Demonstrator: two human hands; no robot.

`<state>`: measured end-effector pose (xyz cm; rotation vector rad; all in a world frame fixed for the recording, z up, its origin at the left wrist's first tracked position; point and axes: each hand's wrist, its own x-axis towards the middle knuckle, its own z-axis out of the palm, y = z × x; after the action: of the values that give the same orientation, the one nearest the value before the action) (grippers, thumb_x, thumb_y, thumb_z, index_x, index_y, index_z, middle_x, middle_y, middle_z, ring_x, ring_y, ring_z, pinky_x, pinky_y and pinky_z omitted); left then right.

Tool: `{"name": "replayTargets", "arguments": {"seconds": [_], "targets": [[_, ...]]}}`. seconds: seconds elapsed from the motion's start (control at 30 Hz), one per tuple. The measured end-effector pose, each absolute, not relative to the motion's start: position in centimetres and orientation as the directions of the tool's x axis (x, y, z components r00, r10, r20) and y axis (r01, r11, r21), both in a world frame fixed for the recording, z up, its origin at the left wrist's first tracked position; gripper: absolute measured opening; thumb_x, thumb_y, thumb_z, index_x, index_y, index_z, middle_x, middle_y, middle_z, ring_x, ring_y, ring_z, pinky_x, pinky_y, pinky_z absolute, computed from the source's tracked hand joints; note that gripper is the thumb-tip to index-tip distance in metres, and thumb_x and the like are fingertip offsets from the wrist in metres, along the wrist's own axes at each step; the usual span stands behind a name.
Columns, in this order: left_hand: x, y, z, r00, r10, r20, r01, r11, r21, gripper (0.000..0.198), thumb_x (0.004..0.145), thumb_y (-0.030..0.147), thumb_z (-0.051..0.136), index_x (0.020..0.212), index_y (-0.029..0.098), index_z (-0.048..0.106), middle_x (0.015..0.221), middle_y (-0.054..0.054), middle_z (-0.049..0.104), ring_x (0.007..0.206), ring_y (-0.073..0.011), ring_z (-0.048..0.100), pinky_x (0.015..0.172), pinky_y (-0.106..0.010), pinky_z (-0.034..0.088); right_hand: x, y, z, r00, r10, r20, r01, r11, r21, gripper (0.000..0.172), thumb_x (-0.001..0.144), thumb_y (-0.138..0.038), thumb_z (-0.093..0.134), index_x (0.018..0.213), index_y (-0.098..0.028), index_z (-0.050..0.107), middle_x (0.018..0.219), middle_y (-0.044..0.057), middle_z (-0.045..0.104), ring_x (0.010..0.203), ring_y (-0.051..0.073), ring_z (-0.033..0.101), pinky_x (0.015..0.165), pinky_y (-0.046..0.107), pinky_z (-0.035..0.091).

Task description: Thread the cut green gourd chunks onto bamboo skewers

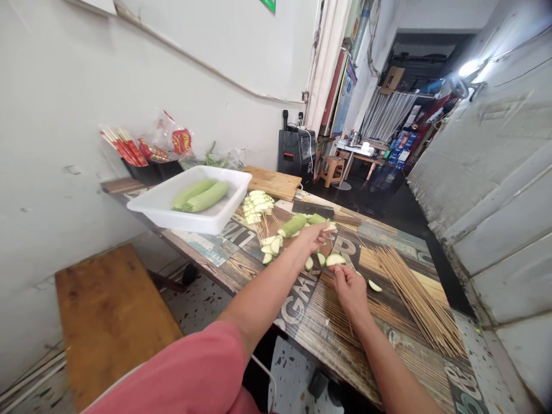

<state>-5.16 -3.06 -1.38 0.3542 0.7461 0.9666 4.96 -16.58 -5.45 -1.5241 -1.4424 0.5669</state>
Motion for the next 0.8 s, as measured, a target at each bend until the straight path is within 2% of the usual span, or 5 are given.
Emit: {"name": "replayTargets", "arguments": {"seconds": [0.2,0.33,0.47,0.57,0.8], "targets": [[-5.04,-3.25,-1.27,0.377,0.838,-0.394,-0.540,0.544,0.642,0.011,0.077,0.008,0.055,0.068,0.010,0.049,0.068,-0.008,0.062,0.034,0.0017,0.028,0.030,-0.010,0.018,4.98,-16.72,-5.28,0.204,0.955,0.216,0.480,0.095,-0.872,0.039,0.081,-0.045,0.041,0.081,-0.014,0.064,0.043,-0.005,0.041,0.041,0.011,0.036,0.043,0.022,0.028],[-5.03,-3.28,-1.36,0.348,0.860,-0.372,-0.540,0.509,0.670,0.010,0.078,0.013,0.057,0.070,0.011,0.051,0.067,-0.008,0.063,0.034,0.0001,0.031,0.031,-0.012,0.019,4.97,-16.69,-5.35,0.204,0.956,0.209,0.451,0.098,-0.887,0.037,0.081,-0.045,0.042,0.081,-0.015,0.063,0.044,-0.005,0.039,0.041,0.011,0.035,0.043,0.022,0.027],[-5.16,-3.50,-1.33,0.338,0.877,-0.342,-0.558,0.479,0.677,0.017,0.078,0.028,0.061,0.078,0.011,0.056,0.066,-0.007,0.064,0.041,-0.0058,0.047,0.037,-0.015,0.033,4.85,-16.74,-5.21,0.196,0.964,0.182,0.400,0.091,-0.912,0.037,0.081,-0.046,0.042,0.081,-0.015,0.061,0.044,-0.006,0.037,0.042,0.010,0.034,0.043,0.022,0.026],[-5.22,-3.79,-1.24,0.371,0.854,-0.364,-0.548,0.518,0.657,0.019,0.078,0.028,0.061,0.083,0.011,0.057,0.072,-0.008,0.066,0.056,-0.0122,0.060,0.050,-0.021,0.045,4.75,-16.82,-5.04,0.186,0.966,0.182,0.378,0.100,-0.920,0.037,0.080,-0.047,0.042,0.080,-0.015,0.060,0.044,-0.006,0.037,0.042,0.010,0.033,0.043,0.022,0.027],[-5.05,-3.92,-1.49,0.355,0.860,-0.368,-0.562,0.510,0.651,0.014,0.081,0.023,0.057,0.084,0.010,0.054,0.077,-0.010,0.067,0.065,-0.0152,0.063,0.064,-0.030,0.051,4.70,-16.81,-5.05,0.187,0.965,0.184,0.387,0.099,-0.917,0.037,0.080,-0.047,0.043,0.079,-0.015,0.061,0.044,-0.006,0.036,0.042,0.010,0.032,0.042,0.022,0.025]]}}
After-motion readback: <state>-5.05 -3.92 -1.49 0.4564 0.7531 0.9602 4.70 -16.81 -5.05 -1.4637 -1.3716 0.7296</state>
